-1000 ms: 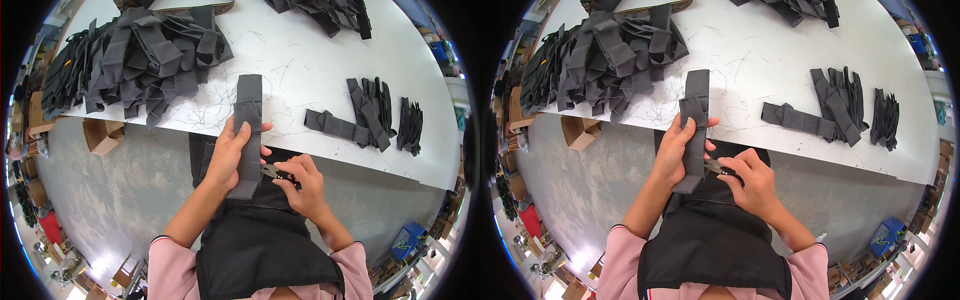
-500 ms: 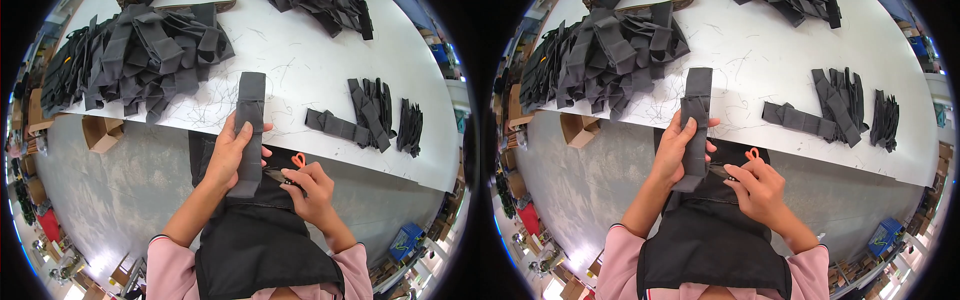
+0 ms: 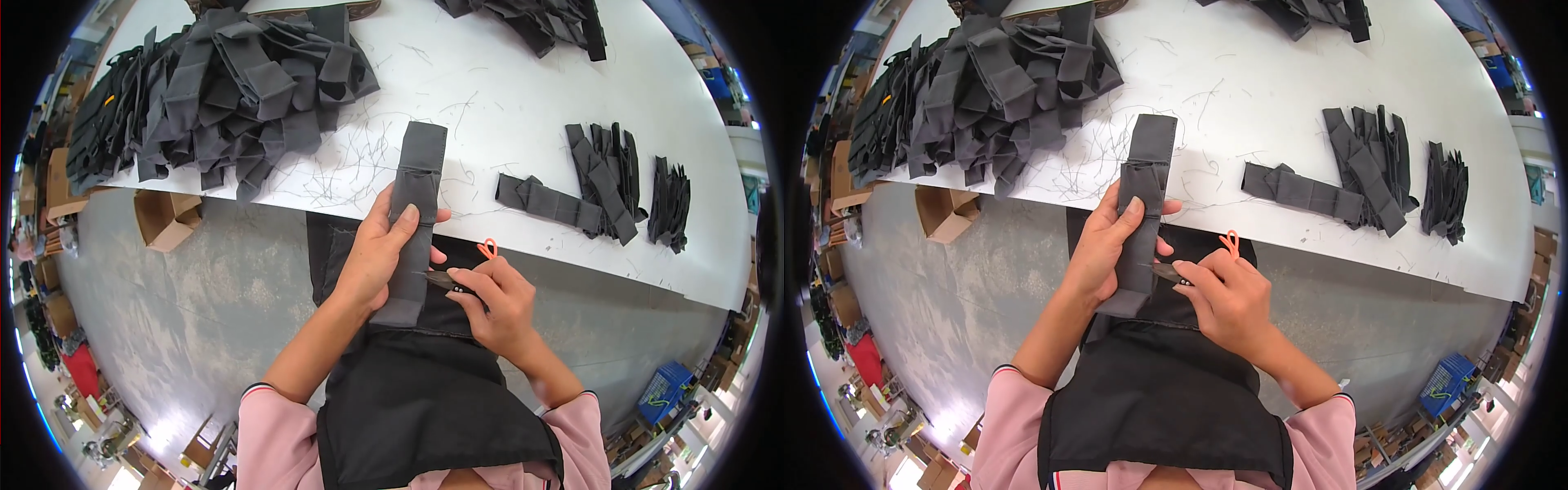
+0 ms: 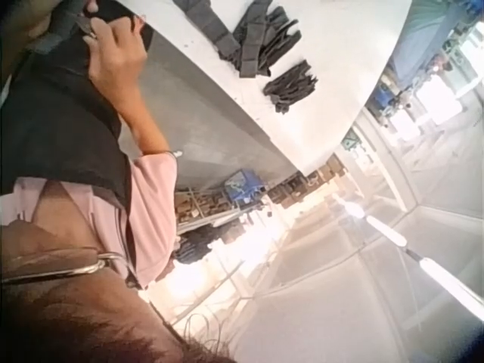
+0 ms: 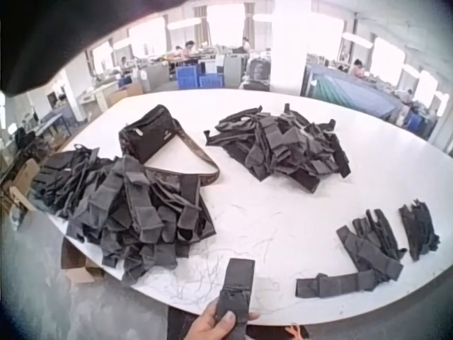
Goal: Manually trimming excess material from grey fabric components using a hand-held tool at a factory workbench.
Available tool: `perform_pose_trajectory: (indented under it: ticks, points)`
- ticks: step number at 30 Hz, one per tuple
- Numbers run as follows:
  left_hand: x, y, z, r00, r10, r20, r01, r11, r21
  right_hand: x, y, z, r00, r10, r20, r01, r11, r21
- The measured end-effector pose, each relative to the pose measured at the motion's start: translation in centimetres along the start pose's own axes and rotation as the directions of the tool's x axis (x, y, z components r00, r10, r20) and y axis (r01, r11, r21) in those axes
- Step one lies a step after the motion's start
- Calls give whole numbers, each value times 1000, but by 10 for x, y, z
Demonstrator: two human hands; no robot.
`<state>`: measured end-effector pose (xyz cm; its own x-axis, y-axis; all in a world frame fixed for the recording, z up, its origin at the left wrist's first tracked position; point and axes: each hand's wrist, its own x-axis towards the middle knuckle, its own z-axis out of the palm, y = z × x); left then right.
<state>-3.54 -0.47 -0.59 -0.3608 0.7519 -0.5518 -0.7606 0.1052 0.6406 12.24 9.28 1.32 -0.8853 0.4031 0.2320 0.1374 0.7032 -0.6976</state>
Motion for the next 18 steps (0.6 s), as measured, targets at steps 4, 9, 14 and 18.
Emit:
perform_pose_trajectory:
  ticks: [4, 9, 14, 18]
  points:
    - [-1, 1, 1, 1000, -28, -2, 28, 1000, 10, 2, -4, -5, 996, -81, 37, 86, 988, -128]
    - [-2, 3, 3, 1000, 4, -29, -3, 1000, 29, -6, -4, -5, 996, -10, -83, 9, 1000, -21]
    - [-2, 1, 0, 1000, 17, -23, -17, 1000, 27, 1, -13, -3, 999, 44, 5, -44, 998, -46]
    - [-4, 0, -2, 999, 28, -19, -28, 1000, 1, 3, -16, -3, 1000, 13, 24, -11, 996, -88]
